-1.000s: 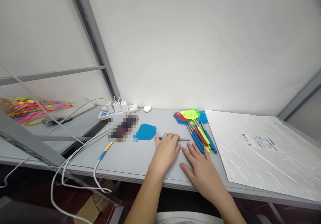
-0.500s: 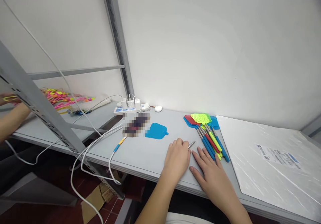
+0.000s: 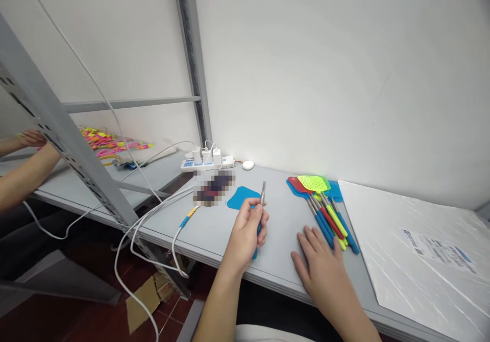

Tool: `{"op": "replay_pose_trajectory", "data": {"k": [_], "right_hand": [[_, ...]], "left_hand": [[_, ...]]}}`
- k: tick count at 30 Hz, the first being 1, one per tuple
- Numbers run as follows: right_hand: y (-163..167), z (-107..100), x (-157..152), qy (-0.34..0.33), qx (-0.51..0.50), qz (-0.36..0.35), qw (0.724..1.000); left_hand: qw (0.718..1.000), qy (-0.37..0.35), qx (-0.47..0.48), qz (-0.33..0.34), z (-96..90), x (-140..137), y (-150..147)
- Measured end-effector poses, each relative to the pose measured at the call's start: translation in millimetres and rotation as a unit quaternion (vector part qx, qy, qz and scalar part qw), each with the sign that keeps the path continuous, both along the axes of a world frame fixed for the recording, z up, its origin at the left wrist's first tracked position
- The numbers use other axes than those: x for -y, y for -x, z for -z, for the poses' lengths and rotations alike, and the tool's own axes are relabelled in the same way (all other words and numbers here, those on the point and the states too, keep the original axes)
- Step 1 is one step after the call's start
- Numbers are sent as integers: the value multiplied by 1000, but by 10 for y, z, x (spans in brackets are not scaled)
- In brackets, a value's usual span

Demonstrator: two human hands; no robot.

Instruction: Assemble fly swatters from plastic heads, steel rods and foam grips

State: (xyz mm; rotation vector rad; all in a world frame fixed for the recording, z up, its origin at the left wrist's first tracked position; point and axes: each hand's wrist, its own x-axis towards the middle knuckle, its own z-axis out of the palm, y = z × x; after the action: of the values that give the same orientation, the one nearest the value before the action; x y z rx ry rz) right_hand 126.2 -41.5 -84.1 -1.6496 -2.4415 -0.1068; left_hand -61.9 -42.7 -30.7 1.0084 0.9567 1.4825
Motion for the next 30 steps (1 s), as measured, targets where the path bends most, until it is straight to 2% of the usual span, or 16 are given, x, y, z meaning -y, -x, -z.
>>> {"op": "replay_pose_trajectory", "data": {"k": [3, 6, 11, 16, 21, 26, 30], "right_hand": [[262, -85, -104, 19, -19, -80, 996], [562, -154, -280, 56, -28, -118, 991], [1038, -222, -646, 72, -22, -209, 975], [1300, -240, -868, 61, -40, -182, 981], [1059, -245, -678, 39, -76, -136, 987], [601, -172, -362, 32, -122, -75, 989], [428, -66, -278, 8, -177, 26, 984]], "left_hand": [[987, -2, 159, -7, 21, -45, 30], [972, 6, 236, -8, 20, -31, 28], [969, 14, 249, 4, 9, 57, 49], [977, 21, 211, 15, 114, 53, 107], [988, 18, 149, 23, 197, 10, 124], [989, 42, -16, 140, 234, 1, -13], [977, 49, -124, 169, 234, -4, -106]]}}
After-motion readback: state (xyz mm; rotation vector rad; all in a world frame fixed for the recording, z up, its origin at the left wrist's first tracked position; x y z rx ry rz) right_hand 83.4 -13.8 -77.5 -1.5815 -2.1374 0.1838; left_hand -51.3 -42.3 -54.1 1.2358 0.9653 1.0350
